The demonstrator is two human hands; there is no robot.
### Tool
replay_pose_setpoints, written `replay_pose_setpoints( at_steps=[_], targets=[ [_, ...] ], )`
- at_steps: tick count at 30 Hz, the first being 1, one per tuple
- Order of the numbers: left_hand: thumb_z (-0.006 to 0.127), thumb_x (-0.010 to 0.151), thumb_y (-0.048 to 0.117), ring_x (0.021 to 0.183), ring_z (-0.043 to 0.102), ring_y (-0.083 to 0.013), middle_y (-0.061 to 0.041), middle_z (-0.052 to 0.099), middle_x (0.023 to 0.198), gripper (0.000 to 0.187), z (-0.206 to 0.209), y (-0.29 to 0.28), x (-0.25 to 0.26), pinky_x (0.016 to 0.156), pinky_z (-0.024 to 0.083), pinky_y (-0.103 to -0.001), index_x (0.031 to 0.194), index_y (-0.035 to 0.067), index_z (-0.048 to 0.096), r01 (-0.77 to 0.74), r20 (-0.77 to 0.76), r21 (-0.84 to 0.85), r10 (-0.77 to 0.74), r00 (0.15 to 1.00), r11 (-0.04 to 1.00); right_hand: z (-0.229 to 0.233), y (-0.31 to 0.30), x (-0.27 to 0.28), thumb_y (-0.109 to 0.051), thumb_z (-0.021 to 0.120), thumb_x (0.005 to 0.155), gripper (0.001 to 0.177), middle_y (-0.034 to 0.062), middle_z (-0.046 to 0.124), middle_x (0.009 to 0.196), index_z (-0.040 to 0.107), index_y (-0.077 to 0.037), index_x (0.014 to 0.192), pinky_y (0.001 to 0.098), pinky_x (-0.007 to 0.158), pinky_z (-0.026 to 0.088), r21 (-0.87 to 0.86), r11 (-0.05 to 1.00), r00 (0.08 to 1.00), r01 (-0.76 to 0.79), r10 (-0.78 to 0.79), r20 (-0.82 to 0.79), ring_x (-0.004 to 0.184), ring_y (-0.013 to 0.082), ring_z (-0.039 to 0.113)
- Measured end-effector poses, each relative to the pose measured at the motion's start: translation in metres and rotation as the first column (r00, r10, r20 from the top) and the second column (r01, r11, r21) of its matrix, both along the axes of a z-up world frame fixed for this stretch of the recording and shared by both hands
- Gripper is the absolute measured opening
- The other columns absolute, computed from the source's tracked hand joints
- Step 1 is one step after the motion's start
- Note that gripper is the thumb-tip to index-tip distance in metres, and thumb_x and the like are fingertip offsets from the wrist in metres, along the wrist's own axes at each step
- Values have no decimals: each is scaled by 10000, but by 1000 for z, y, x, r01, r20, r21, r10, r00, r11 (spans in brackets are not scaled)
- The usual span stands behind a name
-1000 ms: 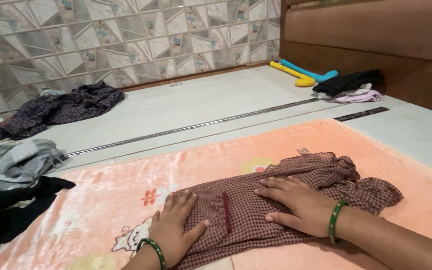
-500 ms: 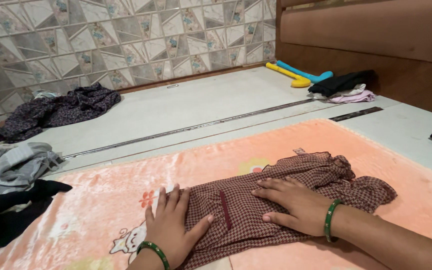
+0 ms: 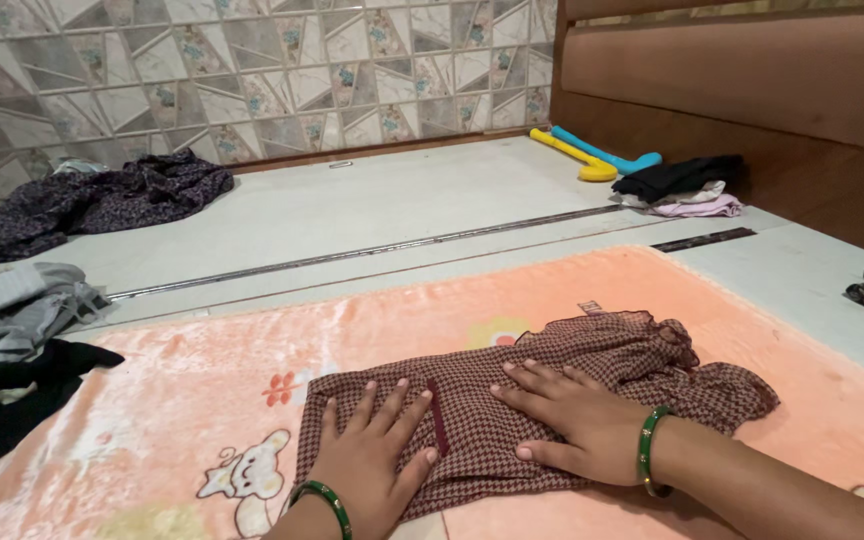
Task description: The person picks up a shirt and a dress from a pile and folds them on a bed.
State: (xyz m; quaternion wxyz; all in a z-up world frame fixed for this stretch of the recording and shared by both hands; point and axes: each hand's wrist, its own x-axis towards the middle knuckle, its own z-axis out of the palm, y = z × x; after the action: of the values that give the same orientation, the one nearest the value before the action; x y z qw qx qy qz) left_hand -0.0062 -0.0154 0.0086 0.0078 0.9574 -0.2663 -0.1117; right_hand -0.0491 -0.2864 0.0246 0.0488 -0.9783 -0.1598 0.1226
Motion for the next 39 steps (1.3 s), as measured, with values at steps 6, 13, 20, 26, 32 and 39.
replay_pose_setpoints(
  at_steps=[6,13,20,26,32,39],
  targets=[
    [236,988,605,1579,-70,-285,16,19,1725,715,0,2,-2,1236,-68,-604,1635,339,88,-11,-29,-22,10,1000,1000,-3,-2,2,-633,407,967,790,47,15,1733,160,-291,1634,518,1255,61,-8,1000,1000,-24,24,5,1597,272,-11],
    [402,893,607,1254,613,-308,-139,656,1336,686,-13,64,50,1083,469,-411,1296,103,635,-122,219,-644,335,916,755,2,-4,0,-653,449,926,837,35,109,1716,248,-287,1652,496,1258,87,52,998,1000,-23,22,17,1581,270,61],
    [449,917,748,910,742,-322,-185,755,869,834,-8,84,71,911,560,-427,904,-7,803,-511,-168,-57,497,852,858,15,-5,-1,-646,444,928,767,12,263,1672,358,-322,1618,530,1263,54,56,998,993,40,-46,107,1572,229,170],
    [620,806,726,890,774,-279,-165,790,883,753,-4,66,61,877,596,-389,936,5,790,-567,-218,-87,540,813,819,13,-4,-6,-659,465,906,811,43,203,1690,334,-309,1625,525,1243,112,55,998,999,-9,7,43,1569,262,156],
    [730,765,614,948,772,-297,-185,795,975,693,-15,61,63,903,599,-392,1051,-18,752,-553,-169,-199,527,833,809,13,-3,-4,-669,450,917,785,37,123,1715,282,-323,1601,531,1248,107,36,999,999,1,0,-44,1582,288,103],
    [756,757,489,1000,756,-314,-181,787,1039,583,-37,63,66,927,580,-404,1108,24,744,-415,-26,-476,459,888,775,8,-8,-2,-654,476,921,792,68,148,1710,304,-292,1603,553,1237,105,74,997,999,-36,36,-7,1574,312,123]
  ],
)
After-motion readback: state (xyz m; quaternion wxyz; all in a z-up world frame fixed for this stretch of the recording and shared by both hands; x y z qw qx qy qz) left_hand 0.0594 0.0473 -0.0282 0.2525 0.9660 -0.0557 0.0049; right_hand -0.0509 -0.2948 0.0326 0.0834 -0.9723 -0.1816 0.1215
